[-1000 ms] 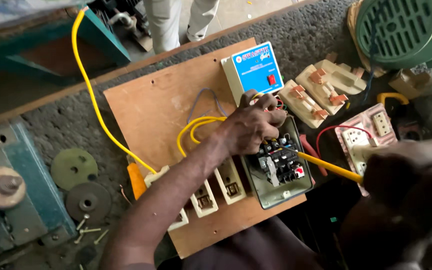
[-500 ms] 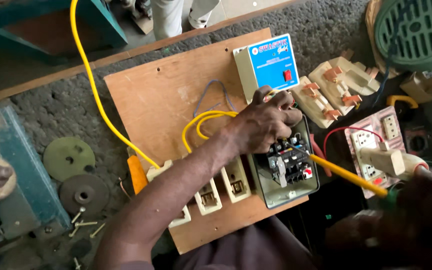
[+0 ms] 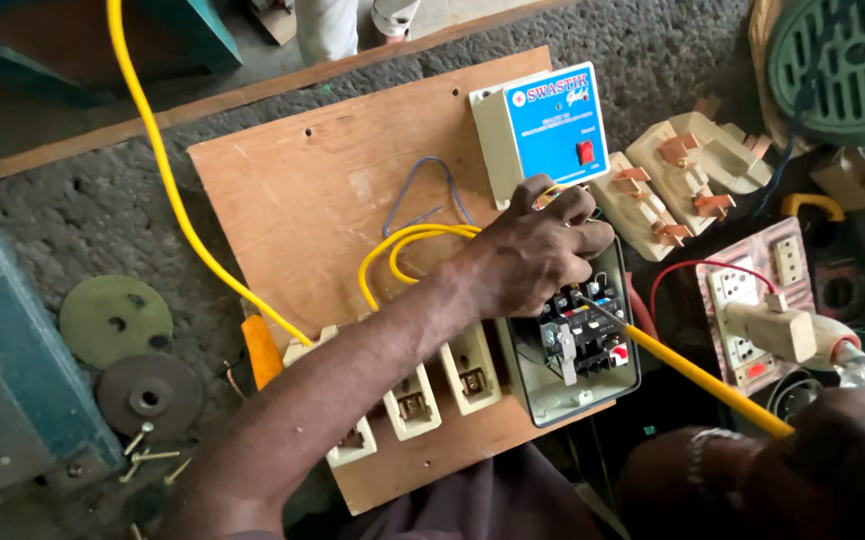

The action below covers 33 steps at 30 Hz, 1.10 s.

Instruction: The person wires an electrical contactor inside a starter box on a workbench, routing a yellow cable and connecting wires to terminals. They use a screwdriver to tighten connections, press the switch on a blue control unit, and use pliers to work on the wiring near fuse holders.

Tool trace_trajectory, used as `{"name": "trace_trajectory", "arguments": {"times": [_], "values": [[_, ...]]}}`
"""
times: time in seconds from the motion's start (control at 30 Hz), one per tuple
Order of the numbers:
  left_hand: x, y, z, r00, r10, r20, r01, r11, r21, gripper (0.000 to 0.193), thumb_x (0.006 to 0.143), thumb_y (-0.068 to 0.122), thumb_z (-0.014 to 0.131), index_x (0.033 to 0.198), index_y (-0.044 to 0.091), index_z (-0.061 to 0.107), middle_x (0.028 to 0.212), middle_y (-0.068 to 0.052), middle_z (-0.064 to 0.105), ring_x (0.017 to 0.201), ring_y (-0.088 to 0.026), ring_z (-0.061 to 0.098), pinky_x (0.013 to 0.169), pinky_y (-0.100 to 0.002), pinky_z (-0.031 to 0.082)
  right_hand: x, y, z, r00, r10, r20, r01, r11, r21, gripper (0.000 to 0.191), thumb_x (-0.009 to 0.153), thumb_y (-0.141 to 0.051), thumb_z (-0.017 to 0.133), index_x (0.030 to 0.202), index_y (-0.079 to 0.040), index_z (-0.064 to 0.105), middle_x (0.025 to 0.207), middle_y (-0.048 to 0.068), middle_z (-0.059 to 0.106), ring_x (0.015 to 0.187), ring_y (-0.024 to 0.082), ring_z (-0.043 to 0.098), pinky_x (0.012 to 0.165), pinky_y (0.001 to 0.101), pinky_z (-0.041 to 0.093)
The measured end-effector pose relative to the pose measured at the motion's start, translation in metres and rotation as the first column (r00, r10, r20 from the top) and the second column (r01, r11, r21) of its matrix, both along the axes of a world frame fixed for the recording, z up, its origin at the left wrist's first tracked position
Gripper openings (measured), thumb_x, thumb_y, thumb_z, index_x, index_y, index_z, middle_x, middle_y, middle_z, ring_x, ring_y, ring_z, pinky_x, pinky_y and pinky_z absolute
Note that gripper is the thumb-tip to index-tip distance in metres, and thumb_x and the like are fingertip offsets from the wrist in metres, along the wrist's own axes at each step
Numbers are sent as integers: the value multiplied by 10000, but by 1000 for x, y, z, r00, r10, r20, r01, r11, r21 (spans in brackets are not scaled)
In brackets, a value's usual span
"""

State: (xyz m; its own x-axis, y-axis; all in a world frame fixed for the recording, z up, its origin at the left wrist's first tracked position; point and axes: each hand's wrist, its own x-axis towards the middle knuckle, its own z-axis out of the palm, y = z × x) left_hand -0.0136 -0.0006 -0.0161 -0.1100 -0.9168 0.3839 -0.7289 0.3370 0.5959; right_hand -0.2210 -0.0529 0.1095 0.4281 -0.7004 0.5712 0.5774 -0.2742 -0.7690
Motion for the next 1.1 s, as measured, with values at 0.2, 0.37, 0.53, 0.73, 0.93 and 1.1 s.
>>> {"name": "trace_trajectory", "arguments": {"times": [0.2,0.37,0.53,0.73,0.93,1.1], "values": [[7,0,15,999,-7,51,7,1000,-2,105,670,113,739,668,218,748,1064,74,605,1228,-208,467,1102,-555,258,4,8,23,1000,18,-3,-18,1000,11,251,981,-294,619,965,-95,467,794,51,501,637,203,500,577,350,419],[5,0,14,997,-8,74,7,1000,16,107,619,114,743,652,216,743,1035,78,609,1215,-212,471,1091,-559,256,23,-8,27,995,98,-22,-97,995,32,243,986,-284,617,993,-91,469,816,58,508,656,208,508,590,351,425],[6,0,6,1000,-20,13,20,1000,-13,66,643,144,745,672,203,736,1065,67,609,1241,-237,471,1101,-549,268,16,-10,18,998,52,-20,-52,998,21,237,991,-273,615,1021,-87,472,837,64,516,676,212,516,603,351,432],[2,0,1,1000,13,-12,-13,999,-43,50,607,181,727,631,222,743,1076,35,617,1237,-261,470,1059,-589,272,-1,-19,0,999,26,-32,-26,1000,7,233,997,-261,612,1054,-82,475,863,73,524,700,217,526,618,353,440],[1,1,-2,999,-35,1,35,997,66,30,692,203,728,665,205,742,1069,64,602,1221,-225,474,1100,-571,287,-7,-3,-6,999,-25,-34,25,1000,7,232,1003,-249,609,1088,-77,477,889,81,533,724,223,535,633,354,448],[1,2,4,1000,28,6,-28,999,-39,69,651,144,740,677,207,742,1064,83,608,1223,-220,477,1101,-557,268,-9,7,4,999,-46,-17,46,999,10,235,1008,-238,606,1115,-73,480,910,88,541,744,227,543,646,354,455]]}}
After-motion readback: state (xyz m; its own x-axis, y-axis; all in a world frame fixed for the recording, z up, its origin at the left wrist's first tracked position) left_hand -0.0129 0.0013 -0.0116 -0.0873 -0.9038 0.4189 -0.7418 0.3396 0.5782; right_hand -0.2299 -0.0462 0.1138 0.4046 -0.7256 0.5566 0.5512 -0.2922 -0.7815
